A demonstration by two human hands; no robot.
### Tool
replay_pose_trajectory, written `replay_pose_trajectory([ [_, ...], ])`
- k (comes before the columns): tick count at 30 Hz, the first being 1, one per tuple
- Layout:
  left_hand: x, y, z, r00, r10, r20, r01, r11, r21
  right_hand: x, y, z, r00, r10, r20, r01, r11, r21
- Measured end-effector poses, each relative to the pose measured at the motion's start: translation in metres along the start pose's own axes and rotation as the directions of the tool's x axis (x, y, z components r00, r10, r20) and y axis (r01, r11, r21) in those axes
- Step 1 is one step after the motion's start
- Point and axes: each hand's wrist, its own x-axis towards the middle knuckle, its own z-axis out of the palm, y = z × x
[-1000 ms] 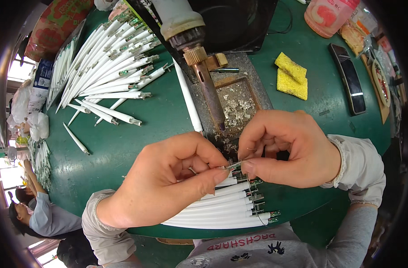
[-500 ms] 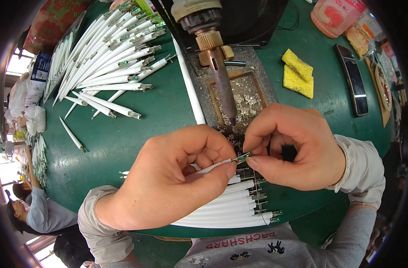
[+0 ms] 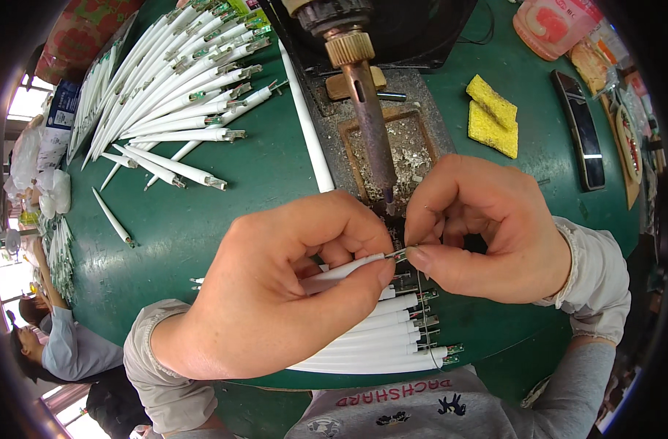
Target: The person solders small electrical components onto the ends of white tubes on an assembly line using a soldering iron and solder wire.
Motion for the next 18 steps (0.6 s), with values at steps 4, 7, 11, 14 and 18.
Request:
replay_pose_trajectory([
  [4,0.0015,0.0046,-0.0001,0.997,-0.077,-0.014,0.074,0.986,-0.146,0.0001,0.0022,-0.0013,1.0,-0.018,0.019,0.018,1.0,0.017],
  [7,0.0046,0.0069,-0.0013,0.99,-0.131,-0.042,0.118,0.965,-0.232,-0.0008,0.003,-0.0009,0.999,-0.026,-0.042,0.032,0.988,0.152],
  [11,0.0064,0.0069,-0.005,0.983,-0.142,-0.117,0.101,0.948,-0.303,-0.0024,0.003,-0.0034,0.996,-0.07,-0.057,0.078,0.986,0.147],
  [14,0.0074,0.0078,-0.0051,0.982,-0.136,-0.128,0.084,0.935,-0.345,-0.0018,0.0028,-0.0041,0.986,-0.166,-0.029,0.164,0.984,-0.067],
  [18,0.0083,0.0083,-0.005,0.984,-0.129,-0.126,0.077,0.933,-0.35,0.0006,0.0022,-0.0019,0.983,-0.18,-0.04,0.174,0.977,-0.121],
])
